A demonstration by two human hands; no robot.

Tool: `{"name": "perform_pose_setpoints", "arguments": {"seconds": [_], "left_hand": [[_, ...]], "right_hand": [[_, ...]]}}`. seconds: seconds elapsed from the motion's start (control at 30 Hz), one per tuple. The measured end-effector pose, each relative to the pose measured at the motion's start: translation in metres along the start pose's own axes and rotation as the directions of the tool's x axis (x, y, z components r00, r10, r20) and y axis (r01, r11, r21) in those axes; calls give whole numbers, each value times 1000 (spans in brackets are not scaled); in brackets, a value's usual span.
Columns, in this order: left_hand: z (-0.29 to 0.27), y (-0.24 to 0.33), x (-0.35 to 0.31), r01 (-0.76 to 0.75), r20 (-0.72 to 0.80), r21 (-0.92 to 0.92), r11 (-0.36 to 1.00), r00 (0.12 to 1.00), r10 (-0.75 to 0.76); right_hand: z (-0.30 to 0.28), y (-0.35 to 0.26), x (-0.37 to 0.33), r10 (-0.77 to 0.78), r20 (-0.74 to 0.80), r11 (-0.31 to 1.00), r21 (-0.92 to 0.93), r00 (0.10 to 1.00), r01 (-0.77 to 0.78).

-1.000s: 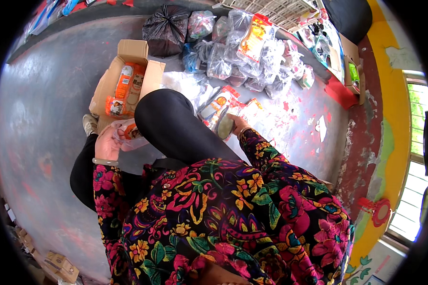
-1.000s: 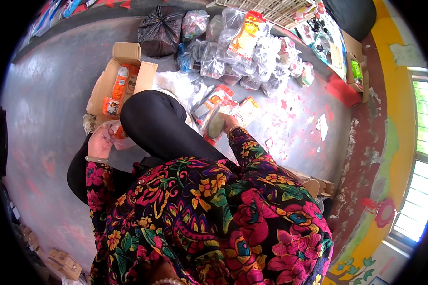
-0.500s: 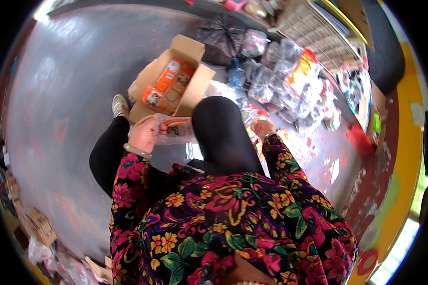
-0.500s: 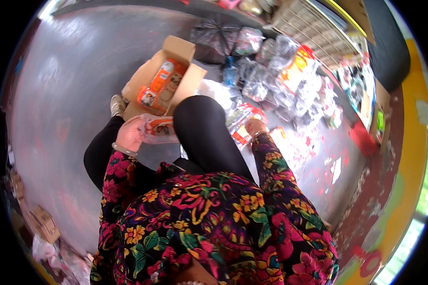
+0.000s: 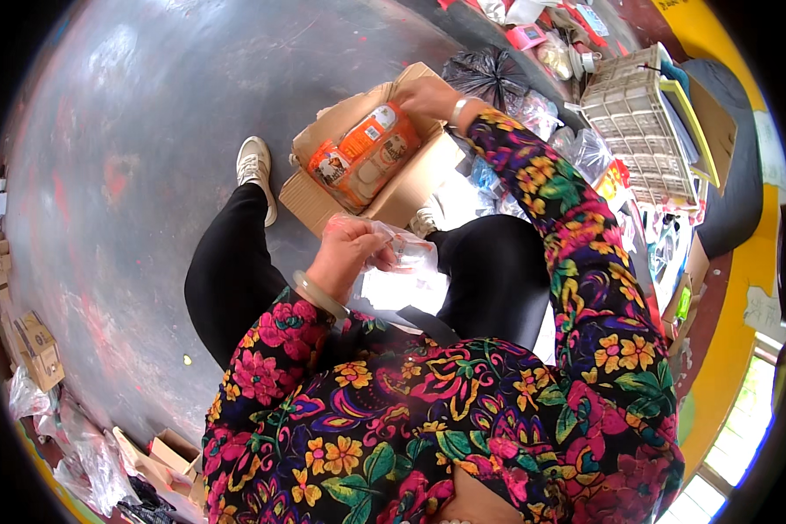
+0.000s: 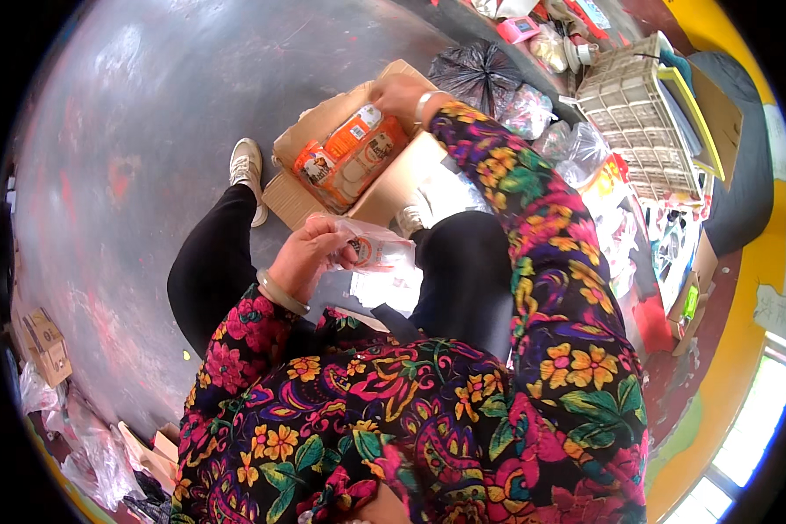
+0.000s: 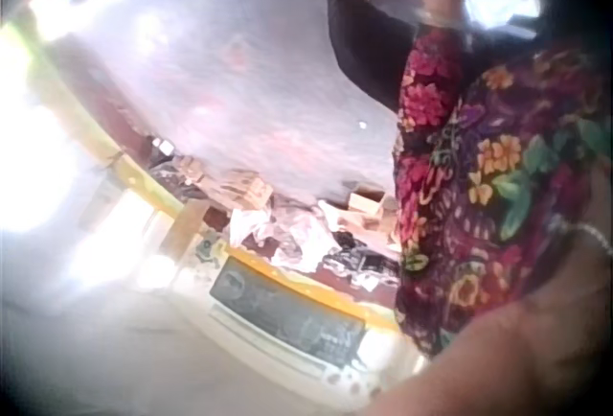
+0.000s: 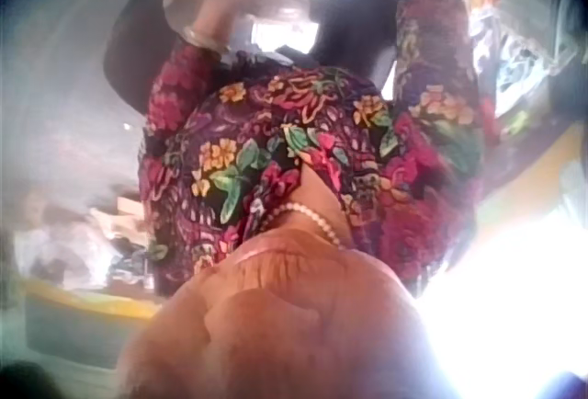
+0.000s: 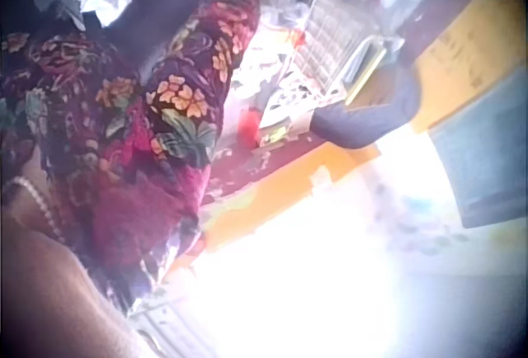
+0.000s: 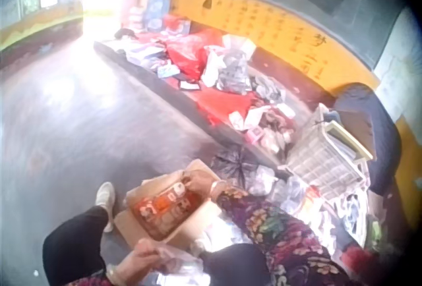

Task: The person sits on the floor and packs multiple snack packets into a clear plastic bag. They take packets from a cardboard box, open the plastic bag, insert the snacks one by one, and place the filled bag on the floor.

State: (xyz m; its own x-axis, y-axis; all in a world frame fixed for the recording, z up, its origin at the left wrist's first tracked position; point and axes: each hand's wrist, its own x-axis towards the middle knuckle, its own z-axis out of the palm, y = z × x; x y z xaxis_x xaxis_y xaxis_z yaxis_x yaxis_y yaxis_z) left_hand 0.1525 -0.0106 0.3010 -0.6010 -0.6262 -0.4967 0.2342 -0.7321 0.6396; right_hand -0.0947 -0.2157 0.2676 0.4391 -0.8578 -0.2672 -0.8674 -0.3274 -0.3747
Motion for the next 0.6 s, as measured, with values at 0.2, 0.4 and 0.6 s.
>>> {"name": "perform_pose_setpoints", "arguments": {"seconds": [0.2,0.4,0.6], "left_hand": [[5,10,-4,55,-47,-26,998,997,-56],[9,17,-9,104,-59,-58,993,992,-108],[6,19,-6,127,-48,-76,989,990,-131]], "right_hand": [[91,-4,53,-14,382,947,-293,924,135],[125,-1,33,194,521,887,-455,831,78],[145,12,23,231,382,866,-499,895,-10]]}}
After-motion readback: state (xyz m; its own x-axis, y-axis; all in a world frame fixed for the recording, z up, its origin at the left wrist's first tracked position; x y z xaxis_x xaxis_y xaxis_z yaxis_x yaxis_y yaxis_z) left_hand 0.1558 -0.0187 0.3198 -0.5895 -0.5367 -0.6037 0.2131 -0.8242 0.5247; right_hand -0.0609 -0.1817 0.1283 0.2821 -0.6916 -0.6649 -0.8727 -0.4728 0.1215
